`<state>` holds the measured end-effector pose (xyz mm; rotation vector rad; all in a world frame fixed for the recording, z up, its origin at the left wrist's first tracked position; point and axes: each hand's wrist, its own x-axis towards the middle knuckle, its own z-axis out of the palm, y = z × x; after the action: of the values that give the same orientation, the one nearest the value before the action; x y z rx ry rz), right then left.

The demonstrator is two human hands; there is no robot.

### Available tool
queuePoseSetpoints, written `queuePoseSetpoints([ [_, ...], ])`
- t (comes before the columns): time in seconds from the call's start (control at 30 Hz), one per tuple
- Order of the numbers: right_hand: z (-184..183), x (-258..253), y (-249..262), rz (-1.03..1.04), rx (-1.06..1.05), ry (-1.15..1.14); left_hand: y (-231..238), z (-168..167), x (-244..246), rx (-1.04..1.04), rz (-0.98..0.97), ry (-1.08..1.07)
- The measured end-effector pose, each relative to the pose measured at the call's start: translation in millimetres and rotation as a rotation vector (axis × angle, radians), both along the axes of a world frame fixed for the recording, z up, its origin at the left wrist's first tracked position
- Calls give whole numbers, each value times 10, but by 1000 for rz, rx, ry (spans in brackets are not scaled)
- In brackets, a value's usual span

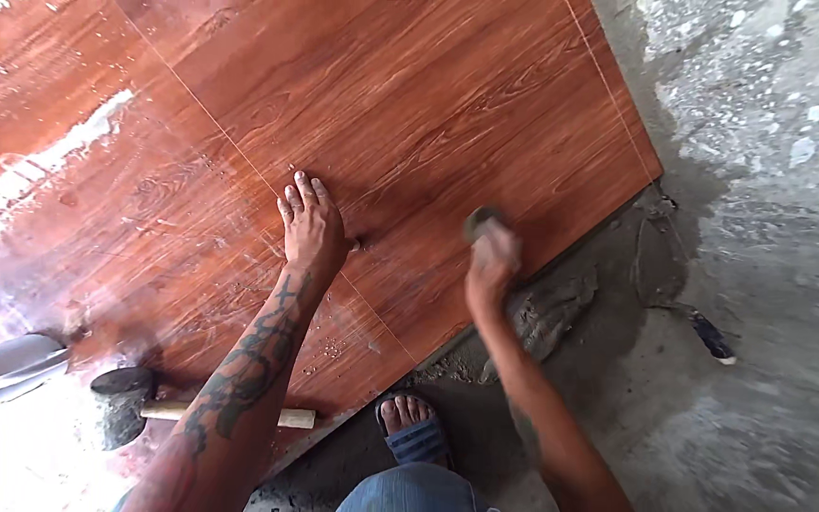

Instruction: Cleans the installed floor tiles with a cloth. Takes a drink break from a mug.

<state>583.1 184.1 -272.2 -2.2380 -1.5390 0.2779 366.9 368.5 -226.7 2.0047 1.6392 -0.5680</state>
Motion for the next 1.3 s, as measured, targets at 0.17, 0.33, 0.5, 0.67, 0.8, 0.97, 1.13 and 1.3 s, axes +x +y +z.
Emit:
queuePoseSetpoints([
  [0.17, -82, -802, -965, 598, 48, 152, -10, 7, 8, -4, -5, 17],
  [0.33, -80, 662, 378, 20, 80, -123, -15, 2, 4, -10, -2, 17],
  [0.5, -40, -470, -153, 203, -25, 27, 5, -19, 21, 9, 8, 28],
  [0.67, -83, -668, -642, 720, 74, 96, 7, -20, 29, 3, -2, 36],
  [0.8, -155, 232, 686, 200, 178, -108, -1, -18, 10, -8, 6, 2],
  [0.97, -189, -685, 135, 346, 71, 63, 14, -25, 11, 8, 4, 10],
  [1.13, -113, -509, -450, 825, 102, 93, -1, -33, 7, 16, 2, 10],
  [1.3, -130, 469, 1337, 225, 142, -73, -17, -20, 21, -10, 2, 16],
])
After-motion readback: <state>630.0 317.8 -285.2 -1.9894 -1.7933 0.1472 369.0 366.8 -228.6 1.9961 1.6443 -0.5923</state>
